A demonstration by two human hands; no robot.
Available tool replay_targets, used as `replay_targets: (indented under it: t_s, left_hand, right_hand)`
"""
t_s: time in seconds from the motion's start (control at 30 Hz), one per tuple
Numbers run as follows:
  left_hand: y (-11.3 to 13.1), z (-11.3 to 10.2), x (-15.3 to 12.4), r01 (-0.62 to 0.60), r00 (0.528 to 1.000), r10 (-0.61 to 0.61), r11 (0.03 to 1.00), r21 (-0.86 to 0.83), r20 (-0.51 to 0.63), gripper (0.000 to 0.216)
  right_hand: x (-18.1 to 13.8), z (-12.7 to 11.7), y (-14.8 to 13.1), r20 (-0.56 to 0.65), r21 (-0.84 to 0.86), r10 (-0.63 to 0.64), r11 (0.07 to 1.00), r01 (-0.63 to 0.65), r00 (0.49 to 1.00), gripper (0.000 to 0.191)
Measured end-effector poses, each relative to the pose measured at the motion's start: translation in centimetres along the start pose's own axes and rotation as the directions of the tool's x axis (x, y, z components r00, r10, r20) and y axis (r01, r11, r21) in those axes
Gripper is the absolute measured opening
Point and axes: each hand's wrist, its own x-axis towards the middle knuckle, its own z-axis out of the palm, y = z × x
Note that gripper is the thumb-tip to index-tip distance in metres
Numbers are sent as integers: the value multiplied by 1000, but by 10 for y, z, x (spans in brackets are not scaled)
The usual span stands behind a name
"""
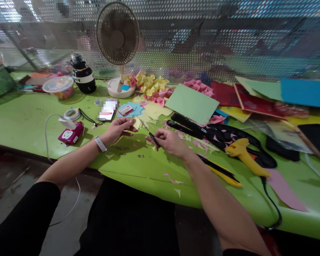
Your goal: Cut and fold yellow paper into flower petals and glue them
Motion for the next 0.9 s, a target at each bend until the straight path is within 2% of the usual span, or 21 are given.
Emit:
replay_targets:
  t_s: [0.13, 0.27, 0.43, 0.5, 0.7, 0.83, 0.9]
  left_hand:
    - [-1, -2, 1, -25, 1000, 25, 999, -23, -6, 20]
    - [-1, -1, 3, 17, 999, -19, 997, -69, -38, 20]
    - [2, 2, 6, 127, 983, -148, 975, -182, -109, 29]
    - [2, 2, 6, 128, 985, -150, 968, -214, -88, 26]
    - [2, 2, 3, 91, 996, -88, 954, -286, 24, 11]
    - [-2, 0, 3, 103, 994, -94, 981, -167, 63, 29]
    - [-5, 0, 3, 101, 994, -95, 989, -111, 60, 33]
  right_hand:
    - [2, -2, 5, -13, -30, -14, 999, 14, 1000, 58]
    - [9, -3, 15, -125, -82, -52, 996, 42, 991, 58]
    - [15, -4, 22, -269, -388, -126, 921, 12, 955, 53]
    - [17, -6, 23, -289, -475, -136, 880, -18, 948, 48]
    - [21, -11, 25, -280, -584, -118, 809, -72, 953, 27]
    - [24, -13, 28, -274, -705, -195, 706, -59, 942, 27]
    - [26, -13, 28, -298, -698, -140, 707, -116, 944, 28]
